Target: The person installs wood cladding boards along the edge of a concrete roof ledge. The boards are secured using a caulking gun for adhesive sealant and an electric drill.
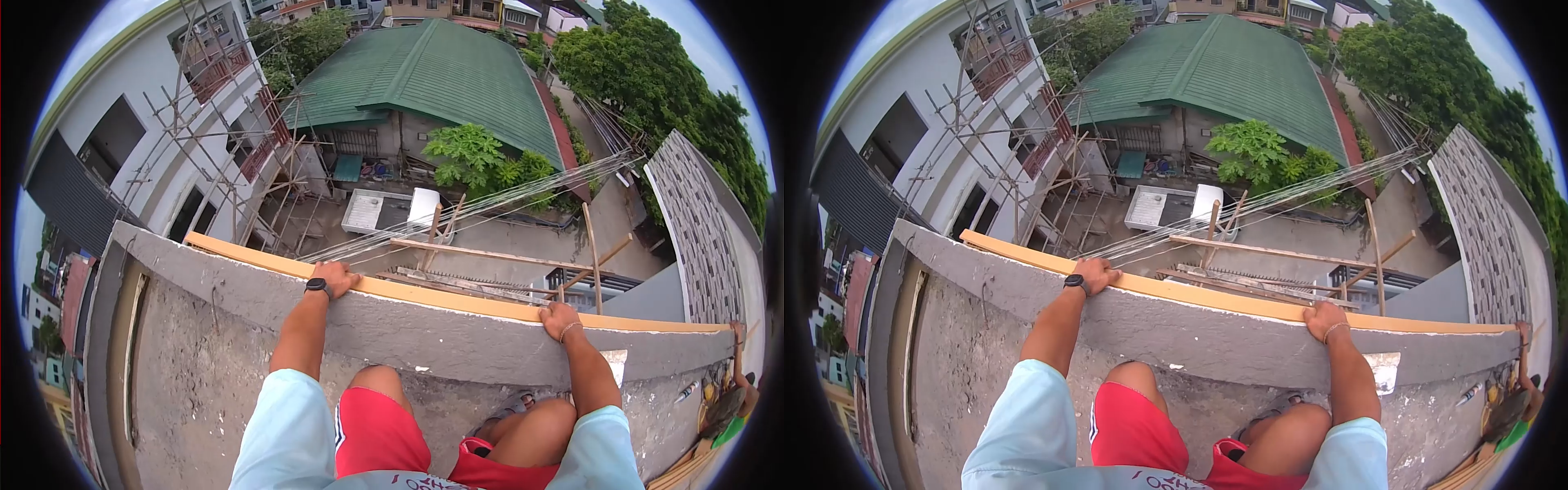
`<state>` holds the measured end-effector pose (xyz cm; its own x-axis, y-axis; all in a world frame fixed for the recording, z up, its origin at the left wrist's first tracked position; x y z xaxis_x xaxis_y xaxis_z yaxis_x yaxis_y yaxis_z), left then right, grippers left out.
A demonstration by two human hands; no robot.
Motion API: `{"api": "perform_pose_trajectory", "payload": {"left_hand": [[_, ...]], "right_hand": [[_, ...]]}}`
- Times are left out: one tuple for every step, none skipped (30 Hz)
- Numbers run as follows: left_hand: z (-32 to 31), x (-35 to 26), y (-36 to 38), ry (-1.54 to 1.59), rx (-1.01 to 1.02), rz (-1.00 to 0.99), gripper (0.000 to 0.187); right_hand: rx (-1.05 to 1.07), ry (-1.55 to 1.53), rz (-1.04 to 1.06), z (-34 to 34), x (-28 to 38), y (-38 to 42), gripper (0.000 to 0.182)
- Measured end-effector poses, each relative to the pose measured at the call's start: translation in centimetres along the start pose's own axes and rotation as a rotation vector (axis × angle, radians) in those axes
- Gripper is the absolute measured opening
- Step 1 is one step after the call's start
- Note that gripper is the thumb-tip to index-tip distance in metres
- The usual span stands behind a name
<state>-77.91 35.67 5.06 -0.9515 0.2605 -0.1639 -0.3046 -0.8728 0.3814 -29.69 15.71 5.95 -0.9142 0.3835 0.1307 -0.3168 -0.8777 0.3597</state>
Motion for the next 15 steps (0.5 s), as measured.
{"api": "perform_pose_trajectory", "payload": {"left_hand": [[-0.32,0.34,-0.33,0.004,-0.035,-0.009,0.054],[-0.25,0.25,-0.24,-0.009,-0.027,-0.01,0.053],[-0.33,0.29,-0.23,-0.002,-0.025,-0.009,0.053],[-0.37,0.59,-0.1,0.0,-0.027,0.015,0.053],[-0.33,0.46,-0.12,0.011,-0.028,0.009,0.053],[-0.24,0.29,-0.14,0.02,-0.03,-0.004,0.053],[-0.34,0.41,-0.21,0.03,-0.03,0.001,0.053],[-0.34,0.43,-0.22,0.027,-0.031,0.005,0.053],[-0.35,0.45,-0.23,0.045,-0.032,0.005,0.053],[-0.38,0.53,-0.19,0.066,-0.033,0.008,0.052],[-0.17,0.41,-0.05,0.067,-0.056,-0.003,0.051],[-0.12,0.48,0.0,0.071,-0.057,0.004,0.051],[-0.14,0.47,-0.02,0.068,-0.051,0.006,0.051],[-0.22,0.41,0.01,0.064,-0.044,0.006,0.05],[-0.34,0.6,-0.12,0.073,-0.065,0.006,0.05]], "right_hand": [[-0.013,0.02,-0.001,-0.05,-0.04,-0.21,0.048],[-0.041,-0.005,0.032,-0.09,-0.05,-0.42,0.046],[-0.065,-0.034,0.058,-0.04,0.06,-0.39,0.044],[-0.059,-0.032,0.081,-0.27,0.23,-0.45,0.044],[-0.071,-0.038,0.074,-0.05,0.23,-0.36,0.043],[-0.085,-0.046,0.062,0.06,0.05,-0.33,0.043],[-0.096,-0.03,0.075,-0.03,0.01,-0.4,0.043],[-0.096,-0.034,0.079,0.17,0.26,-0.18,0.043],[-0.084,-0.042,0.073,0.51,0.46,0.13,0.043],[-0.072,-0.047,0.069,0.64,0.69,0.15,0.043],[-0.071,-0.045,0.077,0.47,0.74,-0.06,0.043],[-0.078,-0.044,0.068,0.25,0.36,-0.18,0.043],[-0.085,-0.043,0.057,0.12,0.05,-0.27,0.043],[-0.08,-0.038,0.059,0.0,0.08,-0.32,0.043],[-0.087,-0.045,0.063,-0.01,0.12,-0.27,0.043]]}}
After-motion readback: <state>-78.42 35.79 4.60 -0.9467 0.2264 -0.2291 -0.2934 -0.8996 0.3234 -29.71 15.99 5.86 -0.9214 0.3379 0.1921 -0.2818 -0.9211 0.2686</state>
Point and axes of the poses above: each hand's wrist, its own y-axis away from the middle knuckle, its own z-axis out of the back of the hand, x = y × z, the point moved 9 cm from there along -y, towards the middle knuckle, and after that the axes turned 2 degrees about x, right-handed, at the moved point
